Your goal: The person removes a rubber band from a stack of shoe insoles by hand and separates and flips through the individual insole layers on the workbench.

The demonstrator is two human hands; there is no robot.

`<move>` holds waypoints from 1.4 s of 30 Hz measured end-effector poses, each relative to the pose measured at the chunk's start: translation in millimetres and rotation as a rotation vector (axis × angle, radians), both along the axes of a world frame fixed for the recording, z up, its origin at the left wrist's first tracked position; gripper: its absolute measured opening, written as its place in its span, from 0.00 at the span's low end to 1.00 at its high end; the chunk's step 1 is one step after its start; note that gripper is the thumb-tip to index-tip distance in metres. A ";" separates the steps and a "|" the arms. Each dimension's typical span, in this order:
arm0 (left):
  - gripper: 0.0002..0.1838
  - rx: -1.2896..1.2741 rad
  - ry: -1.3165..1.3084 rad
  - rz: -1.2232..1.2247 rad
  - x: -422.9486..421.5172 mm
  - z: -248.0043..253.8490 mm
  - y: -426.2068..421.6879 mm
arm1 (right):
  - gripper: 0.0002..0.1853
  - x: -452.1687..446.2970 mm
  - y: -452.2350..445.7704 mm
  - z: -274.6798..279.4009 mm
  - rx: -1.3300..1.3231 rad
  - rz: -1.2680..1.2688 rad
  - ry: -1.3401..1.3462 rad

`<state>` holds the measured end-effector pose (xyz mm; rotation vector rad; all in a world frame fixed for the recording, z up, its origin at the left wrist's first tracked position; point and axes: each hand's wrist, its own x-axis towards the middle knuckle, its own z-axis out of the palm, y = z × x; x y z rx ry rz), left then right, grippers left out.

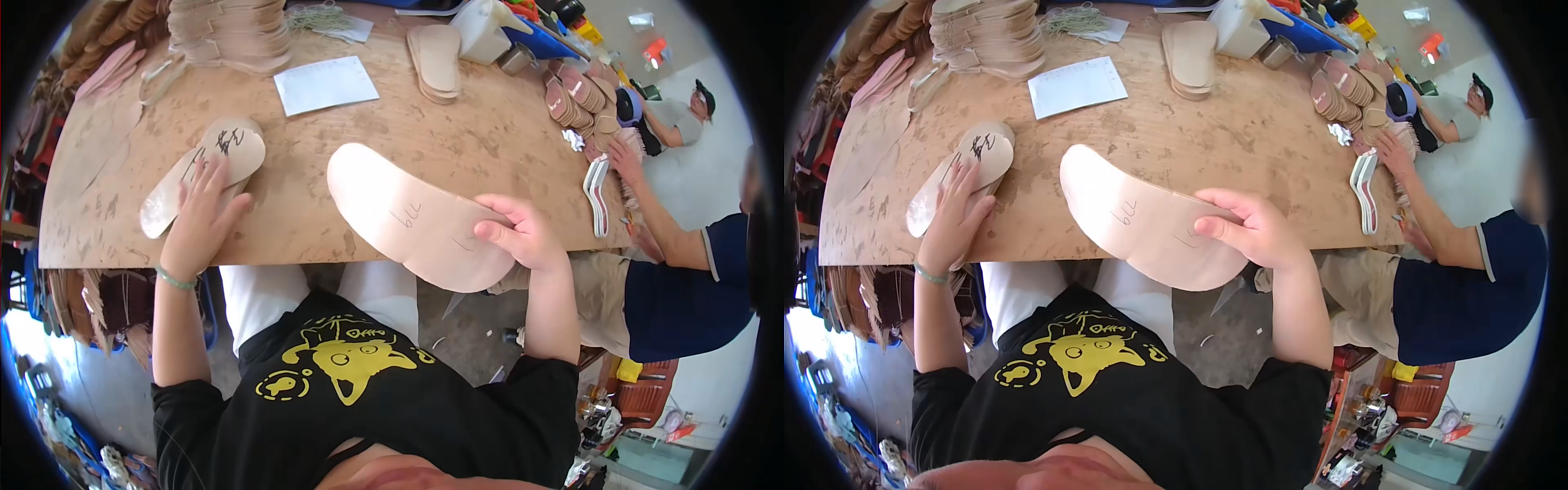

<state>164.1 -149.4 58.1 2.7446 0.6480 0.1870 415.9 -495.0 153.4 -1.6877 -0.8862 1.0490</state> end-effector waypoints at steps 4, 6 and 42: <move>0.41 -0.778 -0.375 -0.415 10.1 -3.6 -24.1 | 0.17 6.5 6.5 -10.8 0.035 0.080 0.011; 0.36 -1.095 -0.480 -0.499 21.5 1.0 -43.6 | 0.15 9.3 11.0 -19.8 0.053 0.117 0.003; 0.40 -1.078 -0.446 -0.372 12.4 -63.4 -111.1 | 0.09 -84.5 109.3 -146.8 0.311 -0.054 0.661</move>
